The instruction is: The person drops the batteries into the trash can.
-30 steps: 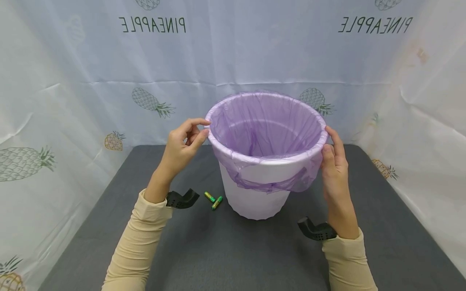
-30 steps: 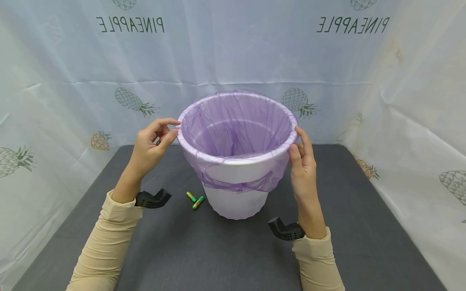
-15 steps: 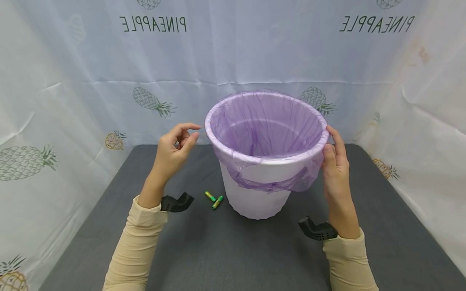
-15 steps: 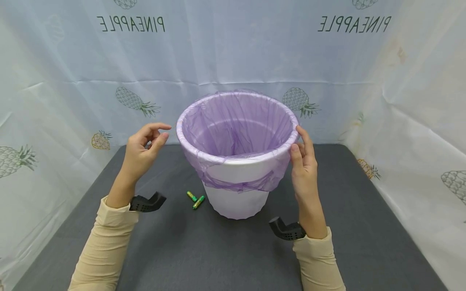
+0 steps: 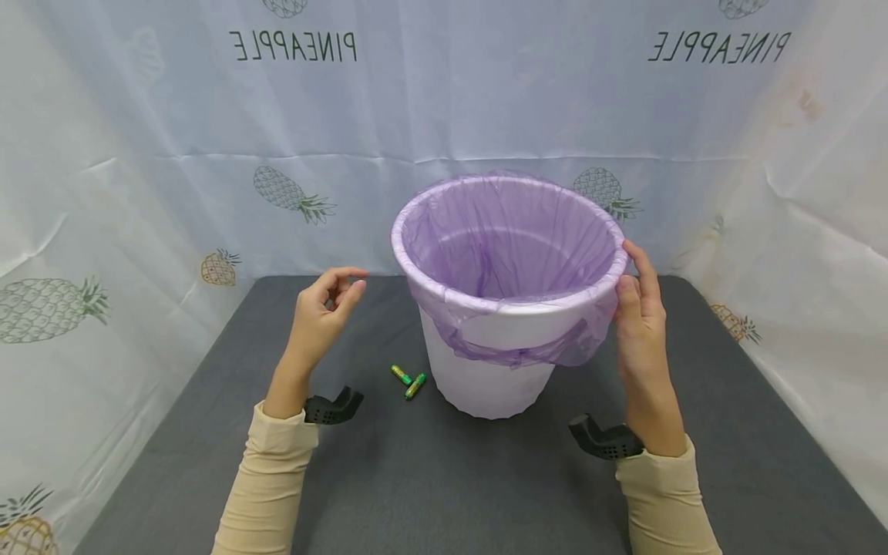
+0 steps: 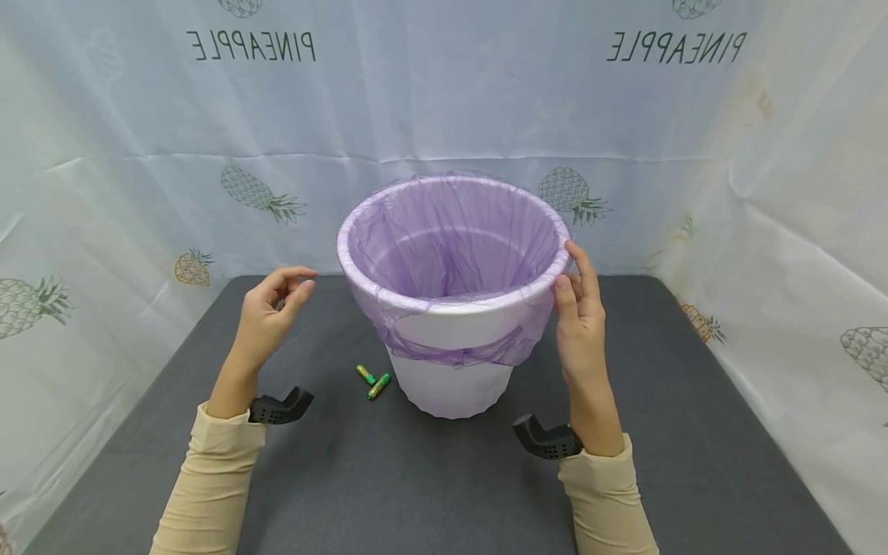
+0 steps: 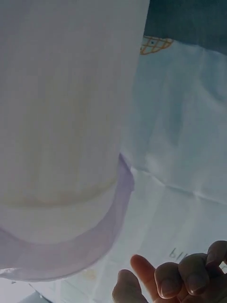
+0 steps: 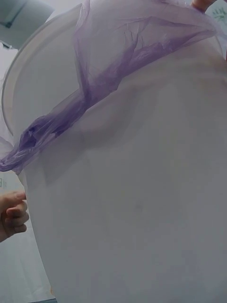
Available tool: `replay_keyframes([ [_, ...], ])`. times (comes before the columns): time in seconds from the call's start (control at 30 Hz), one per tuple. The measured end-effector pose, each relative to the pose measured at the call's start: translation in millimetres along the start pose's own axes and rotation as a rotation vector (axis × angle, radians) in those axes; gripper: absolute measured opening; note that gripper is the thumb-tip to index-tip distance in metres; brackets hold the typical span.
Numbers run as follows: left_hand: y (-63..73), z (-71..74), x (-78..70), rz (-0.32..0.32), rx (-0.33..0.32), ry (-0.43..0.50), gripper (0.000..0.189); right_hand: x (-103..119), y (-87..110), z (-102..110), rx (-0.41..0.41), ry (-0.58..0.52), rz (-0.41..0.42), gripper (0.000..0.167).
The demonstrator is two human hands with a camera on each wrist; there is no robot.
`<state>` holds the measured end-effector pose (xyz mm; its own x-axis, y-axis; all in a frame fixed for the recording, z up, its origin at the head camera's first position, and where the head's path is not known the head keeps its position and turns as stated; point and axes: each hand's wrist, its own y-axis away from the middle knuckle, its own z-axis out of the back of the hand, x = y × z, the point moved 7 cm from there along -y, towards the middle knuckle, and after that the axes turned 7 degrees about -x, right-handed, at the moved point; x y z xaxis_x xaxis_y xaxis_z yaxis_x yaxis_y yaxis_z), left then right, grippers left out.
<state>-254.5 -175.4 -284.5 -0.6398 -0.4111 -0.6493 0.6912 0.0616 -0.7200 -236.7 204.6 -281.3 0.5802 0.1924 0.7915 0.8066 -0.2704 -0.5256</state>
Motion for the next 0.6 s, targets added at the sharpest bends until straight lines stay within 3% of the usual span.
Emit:
replay_keyframes([
  [0.13,11.1,-1.6,11.7,0.042,0.001,-0.010,0.017,-0.4,0.0,-0.1,-0.003,-0.010,-0.001,0.040],
  [0.23,16.7,-3.4,9.1,0.064,0.022,-0.014,0.016,-0.5,0.3,-0.3,0.001,-0.009,-0.005,0.041],
  [0.37,21.5,-6.0,6.1,0.104,0.070,-0.021,0.015,-0.5,0.5,-0.2,-0.002,-0.007,-0.011,0.041],
  [0.6,28.2,-11.3,25.3,0.181,0.185,-0.041,0.016,0.3,0.2,-1.1,0.006,-0.008,0.005,0.041],
])
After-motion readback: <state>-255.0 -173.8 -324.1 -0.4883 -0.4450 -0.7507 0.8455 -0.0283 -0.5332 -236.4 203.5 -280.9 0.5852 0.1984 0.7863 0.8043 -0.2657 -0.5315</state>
